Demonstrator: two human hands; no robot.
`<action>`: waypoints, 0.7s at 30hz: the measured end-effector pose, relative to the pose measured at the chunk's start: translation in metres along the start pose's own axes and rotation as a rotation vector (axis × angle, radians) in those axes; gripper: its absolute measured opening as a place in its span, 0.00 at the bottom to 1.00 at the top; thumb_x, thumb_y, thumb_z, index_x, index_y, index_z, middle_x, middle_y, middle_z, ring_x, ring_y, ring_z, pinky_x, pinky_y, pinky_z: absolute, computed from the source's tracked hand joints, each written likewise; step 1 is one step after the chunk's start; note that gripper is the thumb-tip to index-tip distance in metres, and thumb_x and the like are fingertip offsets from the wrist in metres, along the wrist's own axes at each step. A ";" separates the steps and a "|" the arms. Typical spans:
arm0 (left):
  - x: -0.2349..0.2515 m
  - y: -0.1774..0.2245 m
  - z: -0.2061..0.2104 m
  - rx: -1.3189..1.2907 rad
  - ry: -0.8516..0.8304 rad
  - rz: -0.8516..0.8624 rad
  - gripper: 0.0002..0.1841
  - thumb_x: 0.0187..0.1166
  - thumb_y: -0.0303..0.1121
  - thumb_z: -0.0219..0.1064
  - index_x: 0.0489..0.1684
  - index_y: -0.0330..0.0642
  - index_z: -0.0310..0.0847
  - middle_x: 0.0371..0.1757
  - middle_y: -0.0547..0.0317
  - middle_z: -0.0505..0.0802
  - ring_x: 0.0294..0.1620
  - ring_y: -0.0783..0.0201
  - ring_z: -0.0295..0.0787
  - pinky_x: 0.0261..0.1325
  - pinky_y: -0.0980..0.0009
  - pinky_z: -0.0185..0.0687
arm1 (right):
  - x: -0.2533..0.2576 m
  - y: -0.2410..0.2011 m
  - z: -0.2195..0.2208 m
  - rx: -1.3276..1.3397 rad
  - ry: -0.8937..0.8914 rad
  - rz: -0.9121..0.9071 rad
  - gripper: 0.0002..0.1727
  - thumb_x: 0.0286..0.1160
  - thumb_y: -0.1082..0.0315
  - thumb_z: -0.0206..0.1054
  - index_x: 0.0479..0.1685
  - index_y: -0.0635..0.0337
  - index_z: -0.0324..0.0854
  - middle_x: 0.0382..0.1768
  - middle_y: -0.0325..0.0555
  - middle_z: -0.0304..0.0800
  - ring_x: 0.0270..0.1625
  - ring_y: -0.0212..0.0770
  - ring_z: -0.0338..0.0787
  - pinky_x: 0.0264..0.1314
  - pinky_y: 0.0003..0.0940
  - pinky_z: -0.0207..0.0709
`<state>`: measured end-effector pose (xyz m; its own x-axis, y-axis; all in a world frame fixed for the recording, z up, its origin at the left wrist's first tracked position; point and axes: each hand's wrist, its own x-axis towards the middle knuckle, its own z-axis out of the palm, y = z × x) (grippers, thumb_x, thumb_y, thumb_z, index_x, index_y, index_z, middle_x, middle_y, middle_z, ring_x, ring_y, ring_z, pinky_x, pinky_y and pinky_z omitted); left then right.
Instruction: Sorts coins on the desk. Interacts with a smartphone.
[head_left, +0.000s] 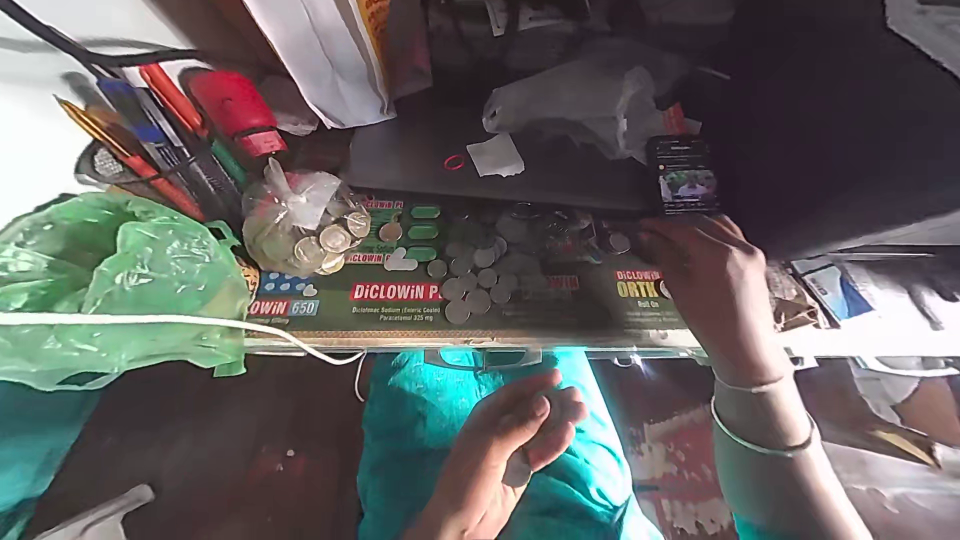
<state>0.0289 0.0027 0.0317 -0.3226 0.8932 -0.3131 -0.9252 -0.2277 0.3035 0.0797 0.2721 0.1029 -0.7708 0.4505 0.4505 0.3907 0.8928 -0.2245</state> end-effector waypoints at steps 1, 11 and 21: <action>0.000 0.000 0.002 -0.020 0.033 -0.020 0.17 0.89 0.23 0.50 0.67 0.34 0.82 0.57 0.46 0.95 0.58 0.58 0.95 0.64 0.69 0.89 | -0.008 -0.005 -0.004 0.013 0.036 -0.020 0.14 0.85 0.65 0.63 0.54 0.60 0.92 0.47 0.56 0.94 0.53 0.57 0.90 0.54 0.55 0.80; -0.012 -0.005 -0.006 -0.199 0.026 -0.104 0.24 0.95 0.36 0.39 0.74 0.34 0.76 0.68 0.43 0.89 0.70 0.53 0.87 0.75 0.61 0.82 | -0.114 -0.058 0.002 0.479 -0.268 -0.139 0.14 0.84 0.57 0.65 0.58 0.49 0.92 0.42 0.39 0.88 0.51 0.29 0.81 0.58 0.20 0.71; -0.020 -0.008 -0.011 -0.350 -0.049 -0.092 0.24 0.94 0.34 0.40 0.75 0.29 0.75 0.74 0.36 0.84 0.78 0.45 0.80 0.80 0.57 0.76 | -0.143 -0.056 0.010 0.474 0.024 -0.467 0.01 0.80 0.69 0.69 0.43 0.52 0.84 0.40 0.40 0.80 0.47 0.35 0.81 0.57 0.24 0.74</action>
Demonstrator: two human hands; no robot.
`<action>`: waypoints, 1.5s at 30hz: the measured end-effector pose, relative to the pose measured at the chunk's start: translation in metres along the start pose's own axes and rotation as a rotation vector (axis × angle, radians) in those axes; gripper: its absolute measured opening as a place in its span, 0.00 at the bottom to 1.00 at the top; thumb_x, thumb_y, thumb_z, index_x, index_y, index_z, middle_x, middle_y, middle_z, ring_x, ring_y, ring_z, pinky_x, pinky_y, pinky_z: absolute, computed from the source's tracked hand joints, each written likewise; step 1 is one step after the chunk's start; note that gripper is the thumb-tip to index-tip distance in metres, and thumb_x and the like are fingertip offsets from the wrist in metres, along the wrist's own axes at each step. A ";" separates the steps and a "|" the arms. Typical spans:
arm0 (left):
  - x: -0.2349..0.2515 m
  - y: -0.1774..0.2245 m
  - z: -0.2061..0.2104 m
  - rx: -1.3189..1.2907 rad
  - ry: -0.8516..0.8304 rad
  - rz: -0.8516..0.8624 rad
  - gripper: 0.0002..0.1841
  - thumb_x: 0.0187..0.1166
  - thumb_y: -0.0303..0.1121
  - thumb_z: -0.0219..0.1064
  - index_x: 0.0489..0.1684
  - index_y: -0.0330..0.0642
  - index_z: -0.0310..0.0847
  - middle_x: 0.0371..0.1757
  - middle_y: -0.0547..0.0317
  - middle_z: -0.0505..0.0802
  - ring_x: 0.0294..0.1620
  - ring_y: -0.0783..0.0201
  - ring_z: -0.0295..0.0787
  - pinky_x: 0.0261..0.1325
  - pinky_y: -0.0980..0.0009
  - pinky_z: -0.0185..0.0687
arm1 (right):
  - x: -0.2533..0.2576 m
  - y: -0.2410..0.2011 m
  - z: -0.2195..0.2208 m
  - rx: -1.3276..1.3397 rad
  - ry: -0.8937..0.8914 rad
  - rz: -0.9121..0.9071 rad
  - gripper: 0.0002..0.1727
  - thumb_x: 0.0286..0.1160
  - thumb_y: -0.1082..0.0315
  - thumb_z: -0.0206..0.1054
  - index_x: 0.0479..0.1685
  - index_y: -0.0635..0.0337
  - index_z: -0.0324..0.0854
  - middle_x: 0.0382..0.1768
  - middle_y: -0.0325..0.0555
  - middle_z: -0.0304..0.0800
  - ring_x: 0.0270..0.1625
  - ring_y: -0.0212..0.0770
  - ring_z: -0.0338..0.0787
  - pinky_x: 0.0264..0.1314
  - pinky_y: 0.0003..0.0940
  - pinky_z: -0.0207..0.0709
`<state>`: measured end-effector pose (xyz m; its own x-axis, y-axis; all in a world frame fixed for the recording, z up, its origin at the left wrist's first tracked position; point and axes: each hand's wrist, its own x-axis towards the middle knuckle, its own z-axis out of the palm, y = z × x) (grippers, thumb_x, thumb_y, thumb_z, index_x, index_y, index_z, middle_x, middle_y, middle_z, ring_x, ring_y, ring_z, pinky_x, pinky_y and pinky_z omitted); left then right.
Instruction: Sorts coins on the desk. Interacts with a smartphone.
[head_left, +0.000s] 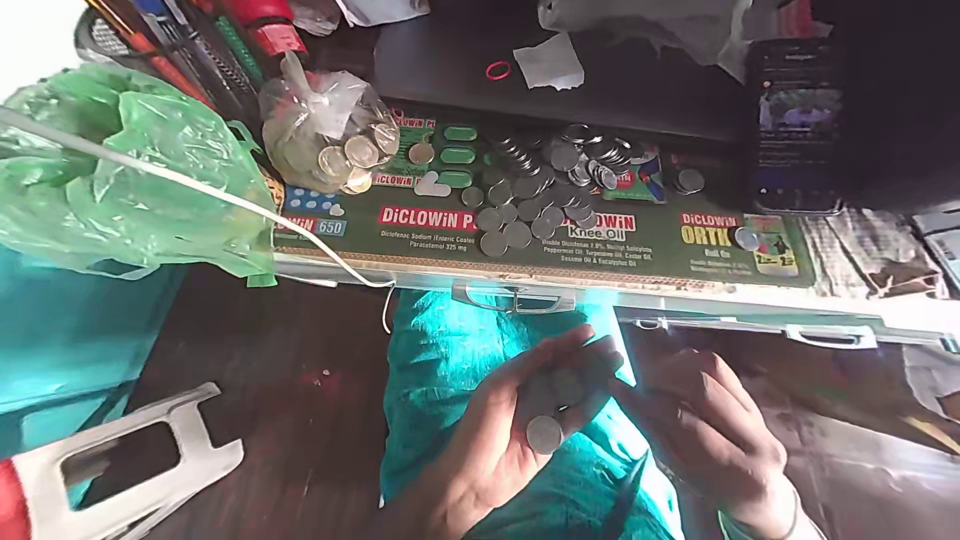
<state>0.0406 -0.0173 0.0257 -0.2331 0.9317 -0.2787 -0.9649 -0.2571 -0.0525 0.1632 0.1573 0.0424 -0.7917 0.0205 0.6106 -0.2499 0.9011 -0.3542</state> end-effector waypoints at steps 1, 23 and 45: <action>-0.001 0.001 0.001 -0.011 -0.004 -0.009 0.24 0.94 0.33 0.40 0.75 0.28 0.75 0.74 0.35 0.84 0.78 0.45 0.80 0.80 0.56 0.75 | -0.003 -0.001 -0.001 -0.020 0.005 -0.030 0.01 0.80 0.69 0.68 0.44 0.53 0.83 0.40 0.41 0.79 0.46 0.36 0.80 0.56 0.26 0.73; -0.004 -0.004 0.005 0.078 -0.099 0.042 0.27 0.95 0.38 0.35 0.83 0.29 0.65 0.80 0.40 0.79 0.83 0.50 0.74 0.84 0.61 0.69 | -0.008 -0.024 0.002 0.088 -0.093 -0.081 0.09 0.79 0.56 0.73 0.49 0.46 0.85 0.49 0.36 0.85 0.51 0.34 0.82 0.59 0.27 0.72; -0.011 -0.006 0.000 0.071 -0.107 0.047 0.29 0.96 0.42 0.34 0.78 0.33 0.74 0.76 0.41 0.83 0.78 0.51 0.80 0.79 0.59 0.75 | 0.003 -0.017 0.010 -0.003 -0.079 -0.004 0.12 0.80 0.57 0.72 0.56 0.49 0.87 0.50 0.40 0.84 0.54 0.35 0.80 0.61 0.27 0.69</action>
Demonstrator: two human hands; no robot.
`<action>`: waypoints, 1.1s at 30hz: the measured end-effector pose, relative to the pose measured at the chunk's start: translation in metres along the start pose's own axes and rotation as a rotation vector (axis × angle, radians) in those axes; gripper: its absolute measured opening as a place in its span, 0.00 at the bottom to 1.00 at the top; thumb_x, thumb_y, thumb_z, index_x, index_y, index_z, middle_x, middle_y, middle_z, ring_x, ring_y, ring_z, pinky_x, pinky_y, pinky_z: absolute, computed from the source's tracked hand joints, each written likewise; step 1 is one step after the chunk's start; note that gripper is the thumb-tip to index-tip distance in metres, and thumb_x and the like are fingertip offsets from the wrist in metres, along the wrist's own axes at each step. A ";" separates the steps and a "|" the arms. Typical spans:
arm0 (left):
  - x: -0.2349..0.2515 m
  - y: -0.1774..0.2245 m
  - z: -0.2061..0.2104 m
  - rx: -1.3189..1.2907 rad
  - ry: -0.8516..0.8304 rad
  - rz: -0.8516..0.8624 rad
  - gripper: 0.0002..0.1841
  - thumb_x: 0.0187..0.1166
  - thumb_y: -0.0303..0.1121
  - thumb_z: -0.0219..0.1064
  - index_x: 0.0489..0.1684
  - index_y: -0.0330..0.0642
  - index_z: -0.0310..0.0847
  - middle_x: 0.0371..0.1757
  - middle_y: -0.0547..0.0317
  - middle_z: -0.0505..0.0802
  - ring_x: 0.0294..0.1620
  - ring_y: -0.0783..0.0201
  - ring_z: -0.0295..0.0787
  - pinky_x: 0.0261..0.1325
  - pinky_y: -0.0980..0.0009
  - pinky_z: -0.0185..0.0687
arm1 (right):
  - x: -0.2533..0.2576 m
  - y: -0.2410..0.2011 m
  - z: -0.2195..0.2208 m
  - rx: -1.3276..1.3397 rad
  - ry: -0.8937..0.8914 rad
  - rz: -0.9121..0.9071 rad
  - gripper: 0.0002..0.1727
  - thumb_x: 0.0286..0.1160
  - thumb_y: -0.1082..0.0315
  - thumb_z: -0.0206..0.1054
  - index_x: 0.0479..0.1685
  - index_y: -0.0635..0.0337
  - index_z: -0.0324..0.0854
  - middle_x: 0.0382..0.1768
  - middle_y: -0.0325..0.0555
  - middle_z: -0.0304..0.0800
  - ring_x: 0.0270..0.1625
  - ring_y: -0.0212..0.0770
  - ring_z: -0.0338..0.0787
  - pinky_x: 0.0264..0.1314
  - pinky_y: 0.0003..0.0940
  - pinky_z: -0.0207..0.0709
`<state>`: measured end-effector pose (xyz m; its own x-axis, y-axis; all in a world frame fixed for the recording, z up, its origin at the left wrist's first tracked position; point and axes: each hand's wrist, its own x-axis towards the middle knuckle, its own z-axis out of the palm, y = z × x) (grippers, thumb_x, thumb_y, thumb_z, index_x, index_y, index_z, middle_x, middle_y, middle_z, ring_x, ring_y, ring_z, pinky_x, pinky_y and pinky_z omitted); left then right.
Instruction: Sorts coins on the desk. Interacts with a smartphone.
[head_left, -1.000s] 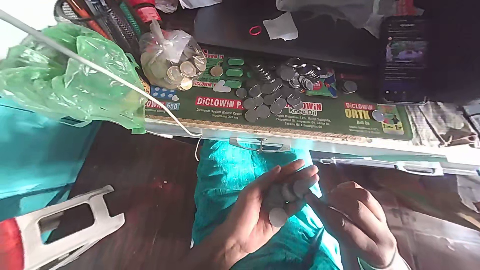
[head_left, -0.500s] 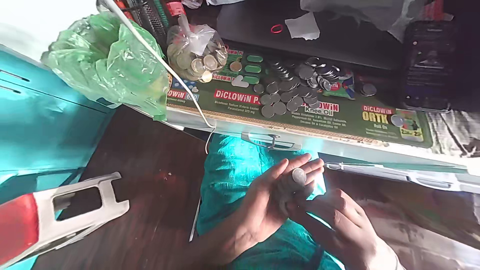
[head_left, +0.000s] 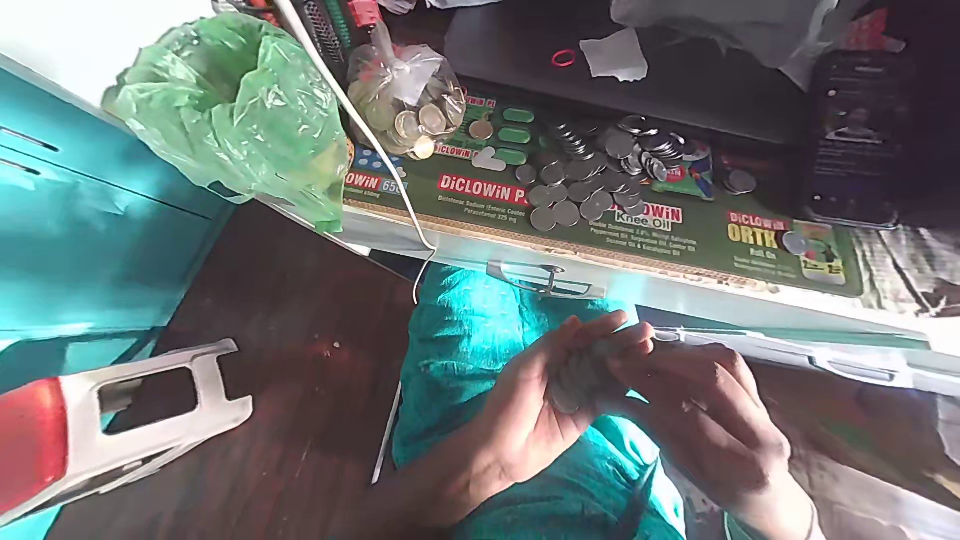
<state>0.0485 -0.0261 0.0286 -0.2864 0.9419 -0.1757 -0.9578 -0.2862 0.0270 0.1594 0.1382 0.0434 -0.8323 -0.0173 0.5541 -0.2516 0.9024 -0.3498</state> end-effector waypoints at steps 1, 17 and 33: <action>0.000 0.000 0.001 0.023 0.001 -0.005 0.30 0.95 0.44 0.34 0.78 0.34 0.74 0.75 0.42 0.84 0.76 0.52 0.81 0.77 0.59 0.77 | 0.001 0.000 -0.001 -0.007 -0.037 -0.005 0.14 0.81 0.56 0.71 0.59 0.48 0.86 0.52 0.40 0.83 0.56 0.36 0.80 0.63 0.28 0.68; 0.001 0.002 -0.003 -0.016 0.041 -0.063 0.31 0.96 0.47 0.34 0.80 0.34 0.72 0.77 0.40 0.81 0.78 0.49 0.79 0.79 0.59 0.75 | 0.011 0.009 -0.009 -0.117 -0.037 -0.132 0.09 0.84 0.70 0.64 0.57 0.54 0.84 0.51 0.42 0.94 0.49 0.39 0.85 0.52 0.32 0.71; 0.001 0.003 -0.003 0.018 0.066 -0.075 0.32 0.95 0.50 0.33 0.76 0.38 0.76 0.64 0.47 0.89 0.64 0.56 0.88 0.71 0.61 0.82 | 0.030 0.006 -0.009 -0.079 -0.314 -0.160 0.10 0.86 0.69 0.61 0.56 0.50 0.87 0.49 0.42 0.87 0.53 0.42 0.80 0.57 0.37 0.67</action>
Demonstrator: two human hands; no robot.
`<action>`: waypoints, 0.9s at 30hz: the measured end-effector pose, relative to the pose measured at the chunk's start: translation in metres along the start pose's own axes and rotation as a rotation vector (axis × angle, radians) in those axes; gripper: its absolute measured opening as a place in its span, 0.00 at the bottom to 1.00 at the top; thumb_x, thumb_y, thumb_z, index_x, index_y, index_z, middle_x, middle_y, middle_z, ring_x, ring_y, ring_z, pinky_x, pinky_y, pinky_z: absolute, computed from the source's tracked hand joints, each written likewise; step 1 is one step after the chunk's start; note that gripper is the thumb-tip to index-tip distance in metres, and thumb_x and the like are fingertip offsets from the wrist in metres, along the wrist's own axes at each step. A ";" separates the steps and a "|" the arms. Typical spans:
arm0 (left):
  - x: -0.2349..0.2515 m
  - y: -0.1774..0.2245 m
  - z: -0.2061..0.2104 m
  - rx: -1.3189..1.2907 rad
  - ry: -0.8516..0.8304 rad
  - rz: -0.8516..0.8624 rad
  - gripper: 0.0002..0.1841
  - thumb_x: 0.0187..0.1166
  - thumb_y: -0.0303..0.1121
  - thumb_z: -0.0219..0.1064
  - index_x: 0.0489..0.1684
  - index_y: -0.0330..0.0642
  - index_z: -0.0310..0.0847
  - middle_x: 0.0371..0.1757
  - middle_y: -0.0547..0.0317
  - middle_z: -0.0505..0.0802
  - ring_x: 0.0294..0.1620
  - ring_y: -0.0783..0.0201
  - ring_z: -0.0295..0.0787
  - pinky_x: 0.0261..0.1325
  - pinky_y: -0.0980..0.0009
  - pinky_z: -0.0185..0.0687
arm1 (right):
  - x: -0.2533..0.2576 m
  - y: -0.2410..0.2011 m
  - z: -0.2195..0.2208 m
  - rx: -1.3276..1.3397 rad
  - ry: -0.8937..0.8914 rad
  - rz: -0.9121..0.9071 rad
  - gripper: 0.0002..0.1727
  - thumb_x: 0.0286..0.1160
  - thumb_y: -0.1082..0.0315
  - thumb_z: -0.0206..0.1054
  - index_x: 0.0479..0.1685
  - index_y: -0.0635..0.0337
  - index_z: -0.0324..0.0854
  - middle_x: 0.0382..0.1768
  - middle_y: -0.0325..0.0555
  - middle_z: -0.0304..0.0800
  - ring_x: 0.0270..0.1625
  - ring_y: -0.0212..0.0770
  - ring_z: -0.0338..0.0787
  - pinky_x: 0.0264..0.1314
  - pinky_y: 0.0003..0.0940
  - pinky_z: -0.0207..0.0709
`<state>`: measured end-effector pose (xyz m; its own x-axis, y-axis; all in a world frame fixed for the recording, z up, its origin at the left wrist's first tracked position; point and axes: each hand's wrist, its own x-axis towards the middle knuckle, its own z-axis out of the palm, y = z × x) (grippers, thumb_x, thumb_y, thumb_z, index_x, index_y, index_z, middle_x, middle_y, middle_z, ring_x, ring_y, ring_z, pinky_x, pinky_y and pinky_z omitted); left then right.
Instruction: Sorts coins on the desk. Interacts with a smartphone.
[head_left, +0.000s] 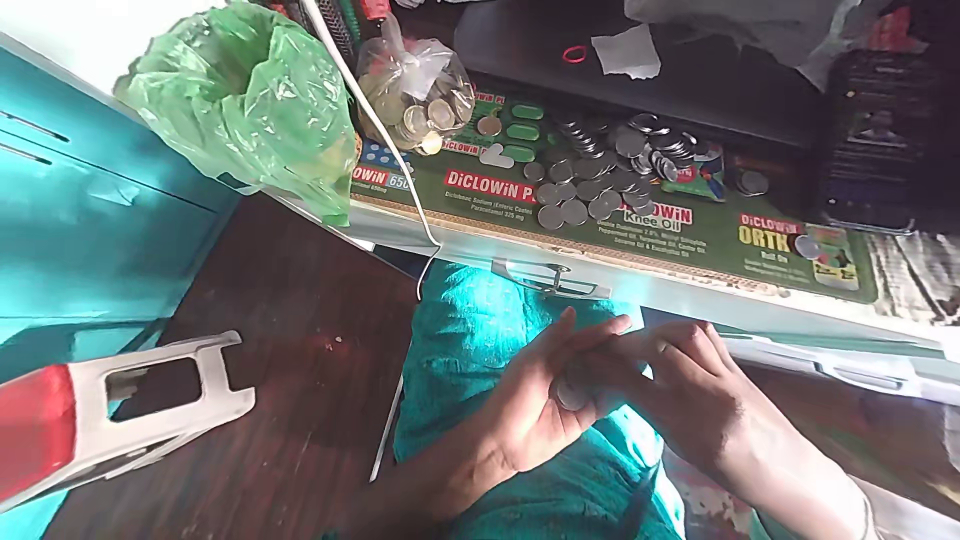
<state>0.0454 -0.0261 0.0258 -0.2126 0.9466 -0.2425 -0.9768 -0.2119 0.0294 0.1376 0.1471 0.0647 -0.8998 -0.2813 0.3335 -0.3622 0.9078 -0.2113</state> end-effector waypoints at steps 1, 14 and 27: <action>0.000 0.001 -0.001 -0.003 0.003 0.004 0.32 0.95 0.49 0.33 0.76 0.37 0.75 0.65 0.46 0.89 0.65 0.55 0.88 0.71 0.60 0.82 | 0.000 0.000 0.001 0.028 0.012 0.000 0.10 0.85 0.70 0.62 0.54 0.50 0.87 0.48 0.41 0.88 0.53 0.41 0.81 0.58 0.37 0.67; 0.002 0.003 -0.004 0.004 -0.029 -0.013 0.35 0.95 0.51 0.29 0.78 0.37 0.74 0.73 0.46 0.85 0.71 0.55 0.85 0.76 0.60 0.78 | -0.008 0.001 -0.005 0.342 0.212 0.332 0.06 0.84 0.59 0.66 0.46 0.46 0.88 0.48 0.31 0.87 0.58 0.25 0.80 0.64 0.20 0.69; -0.001 0.001 -0.002 0.005 0.007 -0.019 0.32 0.95 0.50 0.33 0.76 0.38 0.76 0.67 0.45 0.87 0.70 0.53 0.85 0.77 0.57 0.77 | 0.004 -0.002 -0.007 0.244 0.167 0.403 0.11 0.84 0.61 0.65 0.46 0.49 0.93 0.43 0.40 0.88 0.53 0.30 0.80 0.60 0.22 0.69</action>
<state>0.0446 -0.0277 0.0237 -0.1938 0.9486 -0.2501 -0.9808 -0.1927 0.0294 0.1362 0.1462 0.0728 -0.9358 0.1487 0.3197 -0.0582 0.8292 -0.5560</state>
